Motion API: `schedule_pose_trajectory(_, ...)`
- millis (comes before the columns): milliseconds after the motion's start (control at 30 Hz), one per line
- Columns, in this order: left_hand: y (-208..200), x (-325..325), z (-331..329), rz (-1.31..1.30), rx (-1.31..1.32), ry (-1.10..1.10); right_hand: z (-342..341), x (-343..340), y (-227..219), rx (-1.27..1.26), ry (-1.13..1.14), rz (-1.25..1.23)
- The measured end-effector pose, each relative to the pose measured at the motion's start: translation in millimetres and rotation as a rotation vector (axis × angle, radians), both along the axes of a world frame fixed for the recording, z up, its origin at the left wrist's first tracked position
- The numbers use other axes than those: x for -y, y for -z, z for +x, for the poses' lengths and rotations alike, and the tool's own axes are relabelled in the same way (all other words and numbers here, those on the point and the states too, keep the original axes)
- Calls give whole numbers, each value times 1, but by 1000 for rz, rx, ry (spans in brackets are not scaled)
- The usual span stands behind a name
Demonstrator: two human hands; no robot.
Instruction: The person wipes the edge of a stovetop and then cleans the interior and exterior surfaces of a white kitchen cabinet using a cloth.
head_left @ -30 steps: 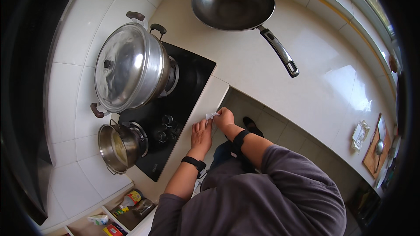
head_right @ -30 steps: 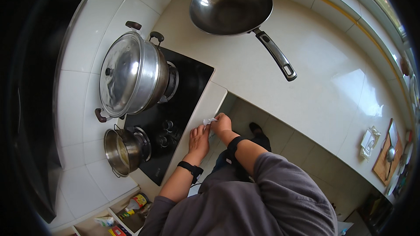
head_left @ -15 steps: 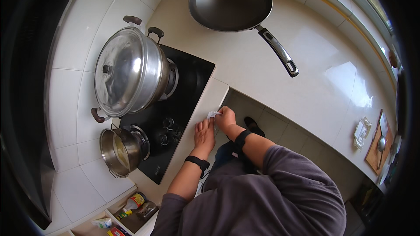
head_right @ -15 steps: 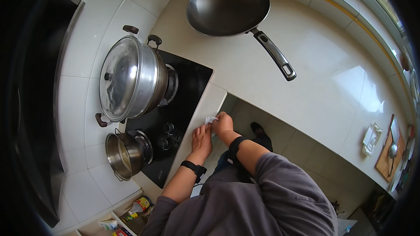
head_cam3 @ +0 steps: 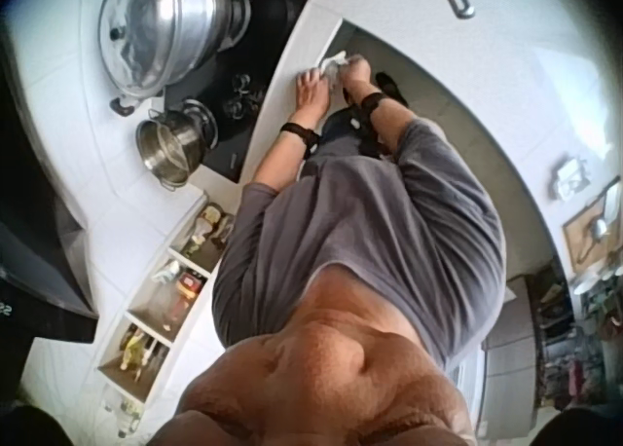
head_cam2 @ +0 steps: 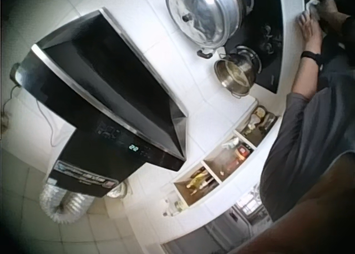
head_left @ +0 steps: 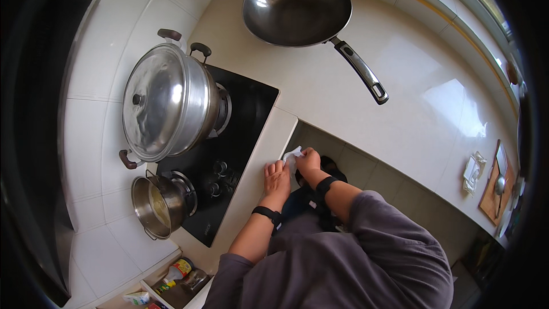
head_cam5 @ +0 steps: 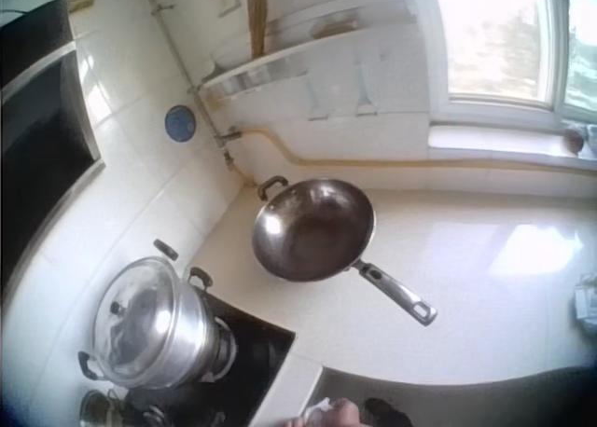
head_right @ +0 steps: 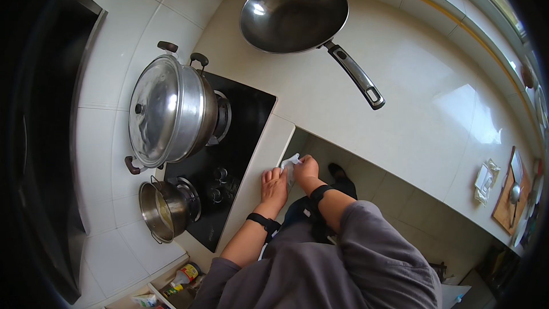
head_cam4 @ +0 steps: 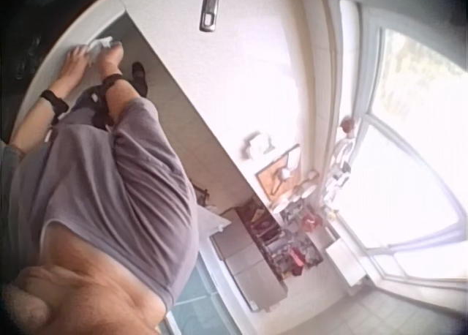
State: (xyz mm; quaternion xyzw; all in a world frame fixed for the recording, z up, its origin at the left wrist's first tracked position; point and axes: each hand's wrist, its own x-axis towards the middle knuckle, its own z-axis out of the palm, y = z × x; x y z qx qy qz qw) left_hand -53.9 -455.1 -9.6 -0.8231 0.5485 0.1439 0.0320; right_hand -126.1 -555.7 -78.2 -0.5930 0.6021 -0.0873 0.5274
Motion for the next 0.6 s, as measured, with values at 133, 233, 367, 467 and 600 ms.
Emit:
schedule_pose_trajectory(133, -24, 7, -11, -232, -178, -91, -27, 34, -23, 302, -317, 254)
schedule_pose_trajectory(233, -20, -5, -3, -470, -326, -313, -33, 41, -44, 464, -317, 338)
schedule_pose_trajectory(367, -14, -14, 3, -564, -448, -510, -27, 37, -62, 421, -434, 563)
schedule_pose_trajectory(467, -20, -14, 0, -679, -541, -561, -16, 32, -65, 473, -448, 603)
schedule_pose_trajectory(600, -19, -21, 1, -642, -724, -684, -3, 28, -66, 495, -483, 640)
